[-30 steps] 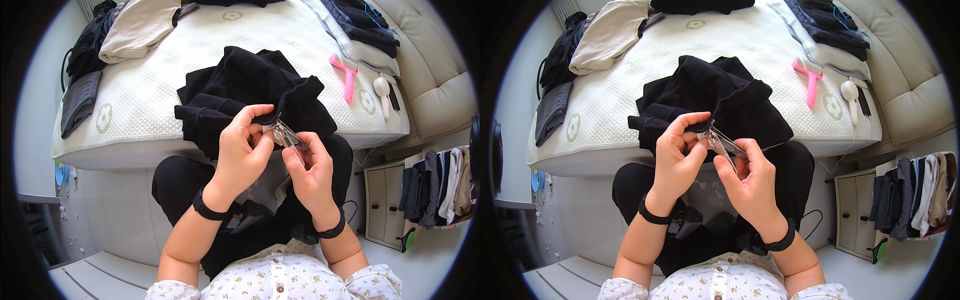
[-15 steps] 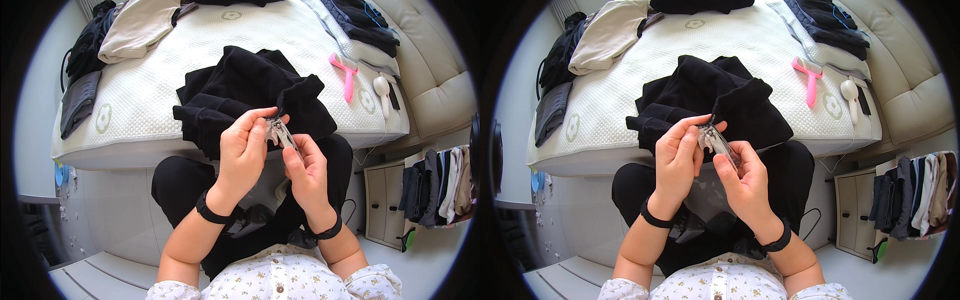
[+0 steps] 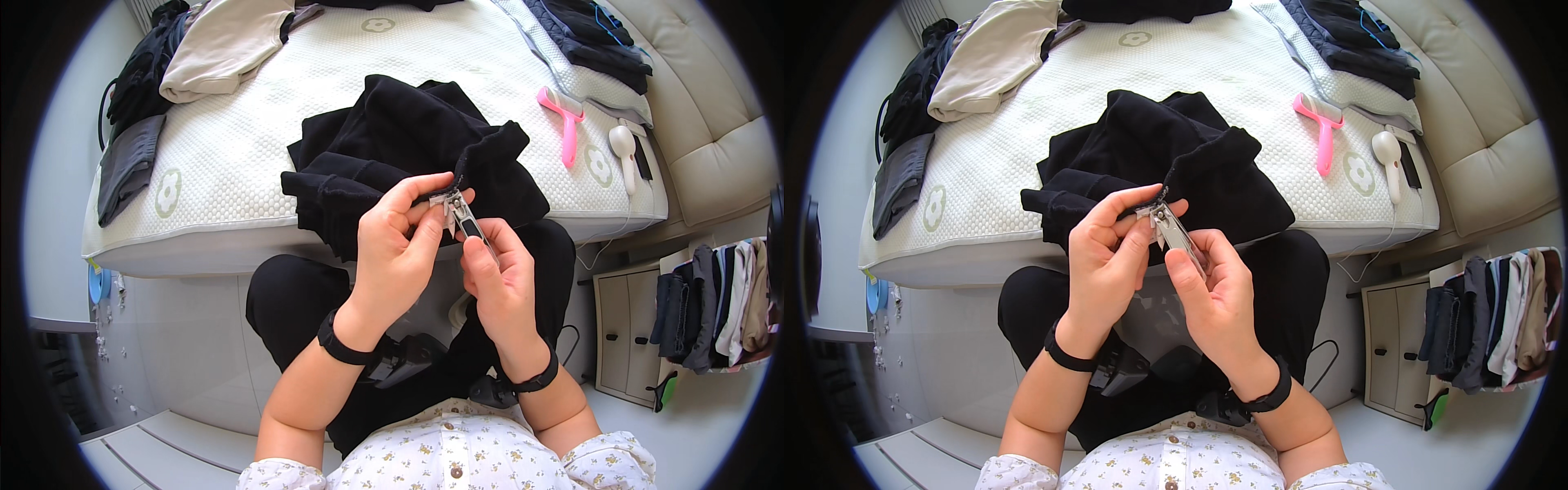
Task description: The person uses nail clippers to cut a tag off a black garment and then runs a lint roller over the fabric.
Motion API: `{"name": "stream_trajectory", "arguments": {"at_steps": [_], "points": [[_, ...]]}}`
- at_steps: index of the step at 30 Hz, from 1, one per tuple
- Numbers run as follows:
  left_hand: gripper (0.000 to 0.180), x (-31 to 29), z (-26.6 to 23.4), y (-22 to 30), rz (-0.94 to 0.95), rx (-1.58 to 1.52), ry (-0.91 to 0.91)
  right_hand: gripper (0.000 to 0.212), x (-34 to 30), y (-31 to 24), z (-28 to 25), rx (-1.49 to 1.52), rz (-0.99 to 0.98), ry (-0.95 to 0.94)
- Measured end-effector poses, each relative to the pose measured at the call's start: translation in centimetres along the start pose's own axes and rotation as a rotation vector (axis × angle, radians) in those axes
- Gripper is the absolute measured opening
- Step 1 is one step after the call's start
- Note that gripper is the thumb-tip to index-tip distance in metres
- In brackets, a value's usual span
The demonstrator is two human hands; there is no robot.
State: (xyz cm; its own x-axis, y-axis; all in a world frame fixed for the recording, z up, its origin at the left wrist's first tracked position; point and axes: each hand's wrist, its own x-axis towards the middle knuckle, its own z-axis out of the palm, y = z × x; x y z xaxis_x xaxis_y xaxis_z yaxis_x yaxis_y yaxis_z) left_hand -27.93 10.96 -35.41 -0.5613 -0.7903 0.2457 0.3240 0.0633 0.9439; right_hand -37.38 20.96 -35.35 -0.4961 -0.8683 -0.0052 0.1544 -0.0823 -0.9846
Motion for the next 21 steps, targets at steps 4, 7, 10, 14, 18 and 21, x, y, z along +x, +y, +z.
{"name": "stream_trajectory", "arguments": {"at_steps": [4, 7, 10, 14, 18, 21], "points": [[0.026, -0.01, 0.19, 0.09, 0.005, 0.037, 0.0, 0.025, -0.06, -0.06, 0.11, 0.013, -0.001, 0.006], [0.026, -0.06, 0.2, -0.01, 0.013, 0.046, 0.006, 0.024, -0.09, -0.05, 0.07, -0.003, 0.003, -0.007], [0.026, -0.01, 0.25, 0.0, 0.015, 0.043, 0.008, 0.023, -0.02, -0.07, 0.14, -0.026, -0.012, -0.006], [0.026, 0.04, 0.27, -0.02, 0.017, 0.052, 0.008, 0.021, -0.06, 0.02, 0.27, -0.013, -0.025, -0.006], [0.026, 0.01, 0.18, -0.12, 0.018, 0.048, 0.007, 0.019, 0.0, 0.17, 0.46, -0.008, -0.033, -0.001], [0.026, -0.02, 0.22, -0.08, 0.015, 0.042, 0.009, 0.019, 0.06, 0.16, 0.09, -0.013, -0.007, -0.029]]}}
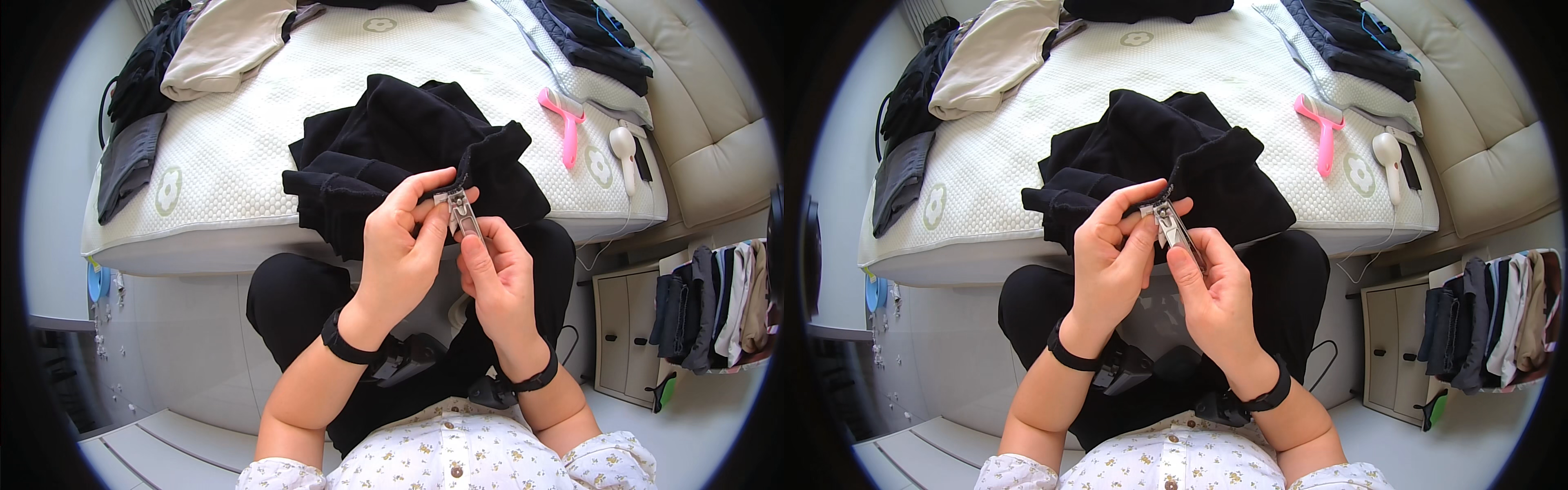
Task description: The person uses nail clippers to cut a tag off a black garment and then runs a lint roller over the fabric.
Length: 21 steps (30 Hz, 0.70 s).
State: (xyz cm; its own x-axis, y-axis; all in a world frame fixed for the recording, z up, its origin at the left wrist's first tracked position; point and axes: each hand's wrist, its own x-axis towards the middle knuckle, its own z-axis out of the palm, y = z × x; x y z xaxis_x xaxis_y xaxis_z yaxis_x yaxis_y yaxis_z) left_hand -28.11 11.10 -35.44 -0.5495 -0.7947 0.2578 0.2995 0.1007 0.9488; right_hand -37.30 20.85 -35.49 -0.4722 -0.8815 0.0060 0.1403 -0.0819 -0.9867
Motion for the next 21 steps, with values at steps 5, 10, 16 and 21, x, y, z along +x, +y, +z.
{"name": "stream_trajectory", "arguments": {"at_steps": [5, 10, 16, 21], "points": [[0.026, 0.0, 0.0, 0.0, -0.002, -0.012, -0.003, 0.02, 0.1, -0.1, -0.1, 0.051, 0.034, 0.018], [0.027, 0.0, -0.1, 0.0, -0.021, 0.003, -0.017, 0.022, 0.1, 0.3, -0.2, 0.049, 0.019, 0.05], [0.027, 0.1, -0.2, -0.1, -0.018, 0.023, -0.039, 0.023, 0.3, 0.8, -0.2, 0.121, -0.017, 0.063], [0.029, 0.3, -0.5, 0.0, 0.003, 0.018, -0.027, 0.023, 0.6, 0.4, -0.1, 0.146, 0.096, 0.004]]}}
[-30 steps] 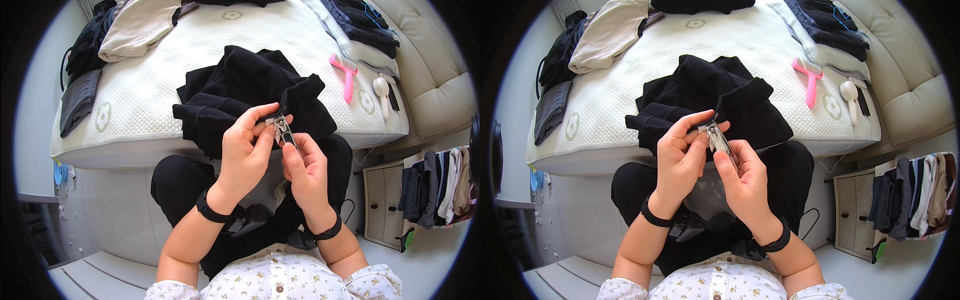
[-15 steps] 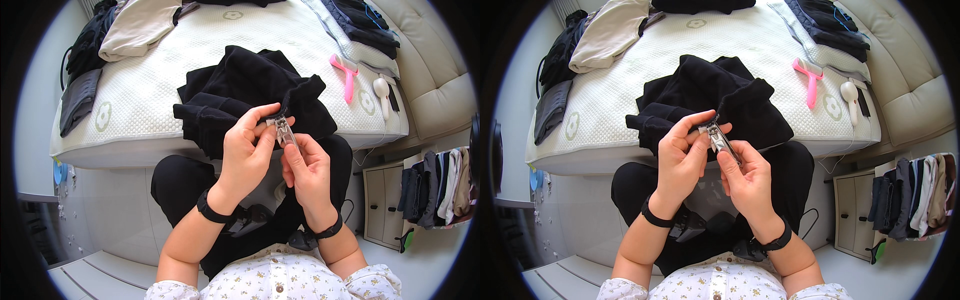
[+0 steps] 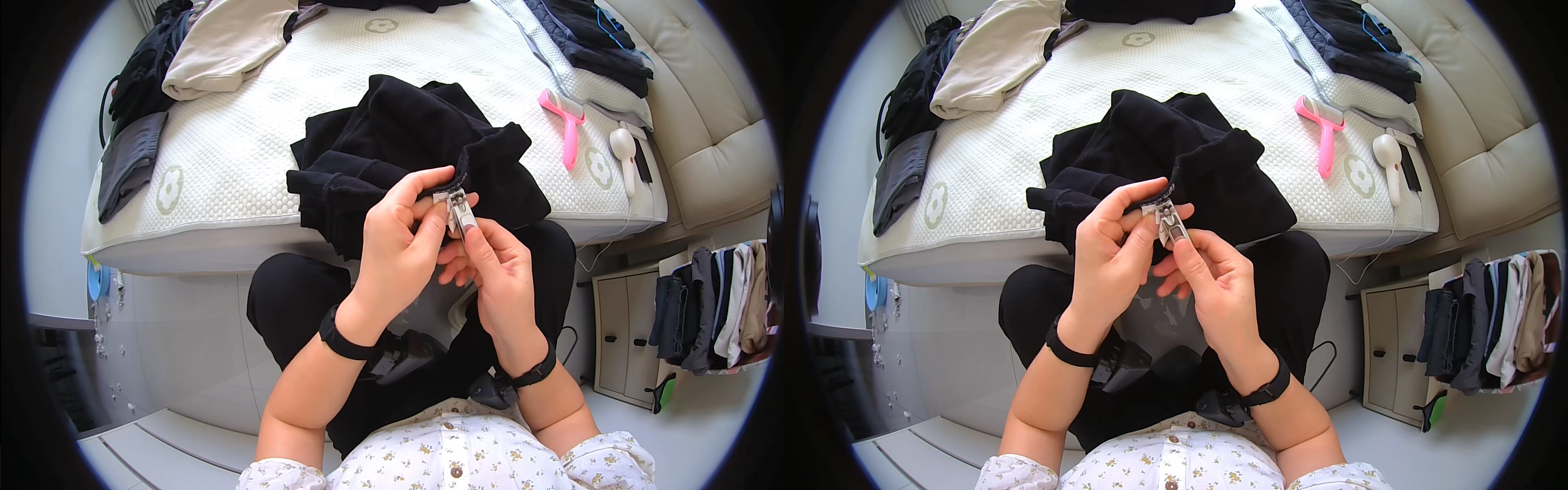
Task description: The person uses nail clippers to cut a tag off a black garment and then runs a lint roller over the fabric.
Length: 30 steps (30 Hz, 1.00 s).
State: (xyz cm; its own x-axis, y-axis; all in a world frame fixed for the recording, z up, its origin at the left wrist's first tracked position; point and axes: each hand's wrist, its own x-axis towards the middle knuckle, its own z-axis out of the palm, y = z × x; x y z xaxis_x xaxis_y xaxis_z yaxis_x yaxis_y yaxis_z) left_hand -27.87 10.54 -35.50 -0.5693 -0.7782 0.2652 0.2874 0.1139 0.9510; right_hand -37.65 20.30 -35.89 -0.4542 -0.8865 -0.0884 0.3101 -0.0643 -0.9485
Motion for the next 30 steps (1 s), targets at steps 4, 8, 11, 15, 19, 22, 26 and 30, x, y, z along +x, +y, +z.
{"name": "stream_trajectory", "arguments": {"at_steps": [4, 8, 11, 15, 19, 22, 26, 30], "points": [[0.031, 0.2, -0.2, 0.5, -0.053, 0.033, -0.036, 0.025, 0.1, -0.1, -0.3, -0.08, -0.061, 0.029], [0.034, 0.4, -0.9, 0.1, -0.019, 0.066, -0.075, 0.027, 0.0, -0.3, -0.9, -0.242, -0.081, -0.005], [0.037, 0.5, -1.0, 0.8, -0.011, 0.199, -0.096, 0.027, 0.0, -0.5, -0.8, -0.297, -0.093, 0.015], [0.037, 0.3, -1.4, 0.8, -0.061, 0.241, -0.105, 0.025, 0.1, -0.3, -0.8, -0.375, -0.151, 0.054], [0.033, -0.1, -2.3, 1.3, -0.097, 0.392, -0.076, 0.024, 0.1, -0.1, -0.7, -0.369, -0.139, 0.045], [0.021, -0.1, -2.9, 1.6, -0.105, 0.448, 0.011, 0.024, 0.1, 0.2, -0.6, -0.382, -0.14, 0.039], [0.013, -0.1, -3.2, 1.5, -0.115, 0.418, 0.041, 0.023, 0.1, 0.3, -0.4, -0.391, -0.146, 0.026], [0.01, -0.1, -3.4, 1.1, -0.066, 0.376, 0.041, 0.025, 0.0, 0.2, -0.2, -0.349, -0.152, 0.028]]}}
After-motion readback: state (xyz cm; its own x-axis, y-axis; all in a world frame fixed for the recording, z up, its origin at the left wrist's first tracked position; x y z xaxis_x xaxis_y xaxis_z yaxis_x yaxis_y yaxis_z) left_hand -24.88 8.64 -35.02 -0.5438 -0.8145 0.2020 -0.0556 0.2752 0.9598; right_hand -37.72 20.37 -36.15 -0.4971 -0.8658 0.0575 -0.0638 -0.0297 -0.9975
